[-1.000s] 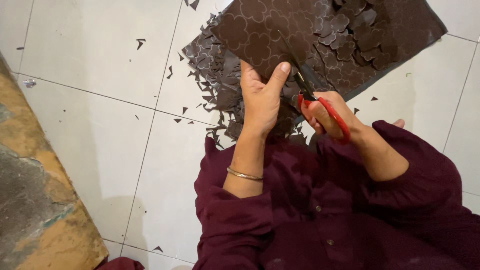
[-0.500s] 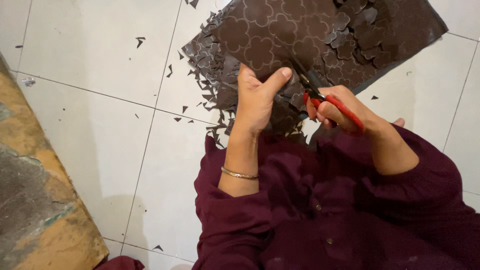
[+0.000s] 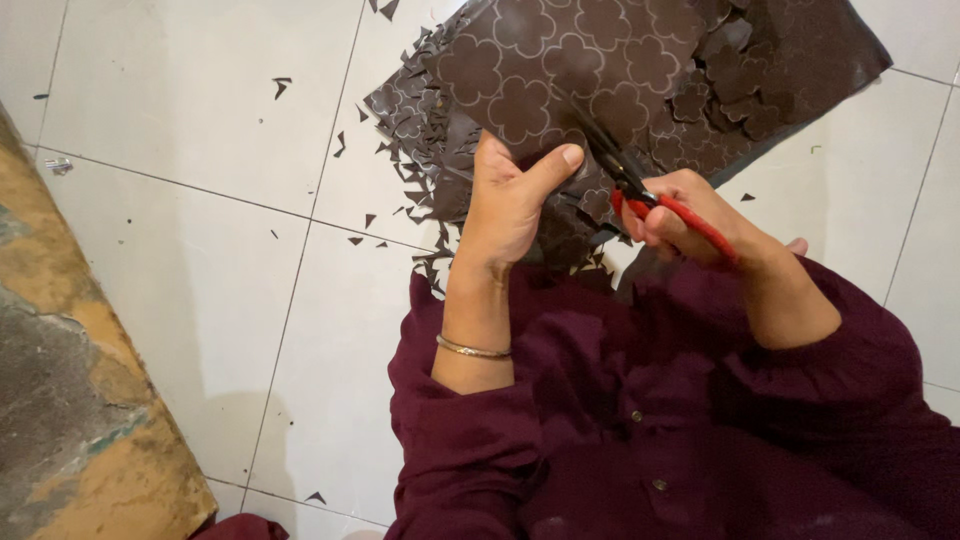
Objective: The person sits on the floor and uses red-handled scissors to cut cloud-shaped pieces from a dark brown patterned sheet. They hold the sheet with one hand and cut along the outlines with the other, accumulating cutouts and scraps on the floor.
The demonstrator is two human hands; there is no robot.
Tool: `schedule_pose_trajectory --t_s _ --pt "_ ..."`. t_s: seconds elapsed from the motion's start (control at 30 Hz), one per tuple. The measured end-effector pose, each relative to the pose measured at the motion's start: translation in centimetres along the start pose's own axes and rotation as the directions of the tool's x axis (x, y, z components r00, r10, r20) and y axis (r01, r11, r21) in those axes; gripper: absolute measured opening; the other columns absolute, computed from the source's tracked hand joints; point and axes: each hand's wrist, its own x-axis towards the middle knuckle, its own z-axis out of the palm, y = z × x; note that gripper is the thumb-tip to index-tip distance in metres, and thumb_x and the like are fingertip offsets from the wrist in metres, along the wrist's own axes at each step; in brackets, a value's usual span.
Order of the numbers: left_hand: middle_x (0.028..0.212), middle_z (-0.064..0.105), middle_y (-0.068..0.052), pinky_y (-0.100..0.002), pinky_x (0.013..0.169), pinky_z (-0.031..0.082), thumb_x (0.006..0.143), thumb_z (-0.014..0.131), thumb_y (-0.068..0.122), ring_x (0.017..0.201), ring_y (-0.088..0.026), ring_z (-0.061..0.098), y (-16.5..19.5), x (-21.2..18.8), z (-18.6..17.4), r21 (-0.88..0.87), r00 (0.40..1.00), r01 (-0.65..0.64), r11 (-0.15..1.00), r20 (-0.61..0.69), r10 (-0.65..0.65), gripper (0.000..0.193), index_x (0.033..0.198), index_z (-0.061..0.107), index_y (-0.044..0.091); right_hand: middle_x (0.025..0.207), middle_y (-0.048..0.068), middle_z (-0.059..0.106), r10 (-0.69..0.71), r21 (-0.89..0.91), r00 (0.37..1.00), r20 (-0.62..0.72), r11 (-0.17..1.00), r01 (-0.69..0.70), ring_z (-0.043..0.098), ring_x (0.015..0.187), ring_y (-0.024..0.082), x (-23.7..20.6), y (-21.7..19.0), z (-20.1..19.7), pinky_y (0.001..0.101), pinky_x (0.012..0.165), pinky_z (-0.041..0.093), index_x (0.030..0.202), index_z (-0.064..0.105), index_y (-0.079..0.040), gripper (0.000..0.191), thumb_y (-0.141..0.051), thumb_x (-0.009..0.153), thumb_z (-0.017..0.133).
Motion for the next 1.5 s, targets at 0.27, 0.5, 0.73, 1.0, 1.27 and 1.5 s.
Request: schedule_pose_trajectory --t_s 0.27,0.5,0.73,1.0,1.27,1.5 --pt "0.126 0.066 -0.006 -0.034 0.105 0.053 0.096 0.072 0.001 0.116 -0.017 0.063 0.8 -0.2 0.6 0.044 0.995 0.048 0.998 0.081 -0.051 0.043 0.136 0.054 0.000 0.065 -0.002 0.055 -0.135 0.015 0.988 0.079 0.991 0.134 0.054 0.054 0.008 0.1 -0.1 -0.2 0.0235 0.050 0.044 0.079 0.062 -0.007 0.088 -0.092 0.080 0.046" --pt "0.113 0.066 -0.006 -0.032 0.094 0.054 0.099 0.071 -0.001 0.100 -0.014 0.063 1.2 -0.3 0.7 0.094 0.993 0.069 0.993 0.091 -0.078 0.033 0.128 0.057 -0.004 0.060 0.000 0.053 -0.005 0.075 0.994 0.107 0.997 -0.003 0.051 0.050 0.011 -0.1 -0.7 -0.1 0.0261 0.048 0.039 0.076 0.063 -0.004 0.097 -0.099 0.067 0.046" --pt "0.106 0.068 -0.003 -0.028 0.084 0.054 0.095 0.071 0.001 0.094 -0.012 0.063 0.7 -0.4 0.6 0.127 0.978 0.157 0.979 0.116 -0.172 0.024 0.118 0.064 -0.001 0.064 -0.002 0.055 -0.040 0.089 0.997 0.067 0.995 0.034 0.052 0.056 0.009 -0.3 -0.9 0.5 0.0252 0.051 0.042 0.081 0.065 -0.006 0.099 -0.101 0.067 0.043" --pt "0.109 0.070 -0.002 -0.027 0.091 0.056 0.089 0.068 0.000 0.100 -0.012 0.067 1.1 -0.1 0.7 0.030 0.998 0.066 0.997 -0.018 -0.065 0.031 0.120 0.065 0.003 0.058 0.001 0.052 -0.013 0.039 0.993 0.119 0.999 0.008 0.052 0.050 0.011 -0.1 -0.5 0.0 0.0264 0.047 0.040 0.077 0.063 -0.005 0.094 -0.097 0.070 0.047" --pt "0.110 0.073 -0.006 -0.031 0.090 0.057 0.094 0.077 0.005 0.099 -0.015 0.068 1.8 -0.1 0.3 0.232 0.998 0.062 0.971 -0.042 -0.053 0.026 0.118 0.070 -0.001 0.064 -0.001 0.057 -0.049 0.085 0.985 0.164 0.996 0.036 0.053 0.053 0.009 -0.1 -1.0 -0.1 0.0243 0.049 0.042 0.087 0.066 -0.006 0.092 -0.095 0.074 0.048" --pt "0.114 0.072 -0.009 -0.034 0.094 0.056 0.089 0.078 0.000 0.104 -0.019 0.068 1.8 -0.1 0.0 0.105 0.993 0.064 0.992 -0.103 -0.053 0.035 0.122 0.067 -0.003 0.059 0.001 0.057 0.024 -0.001 0.988 0.151 1.000 -0.024 0.053 0.050 0.011 -0.2 -0.8 -0.3 0.0264 0.049 0.042 0.087 0.067 -0.004 0.050 -0.052 0.082 0.055"
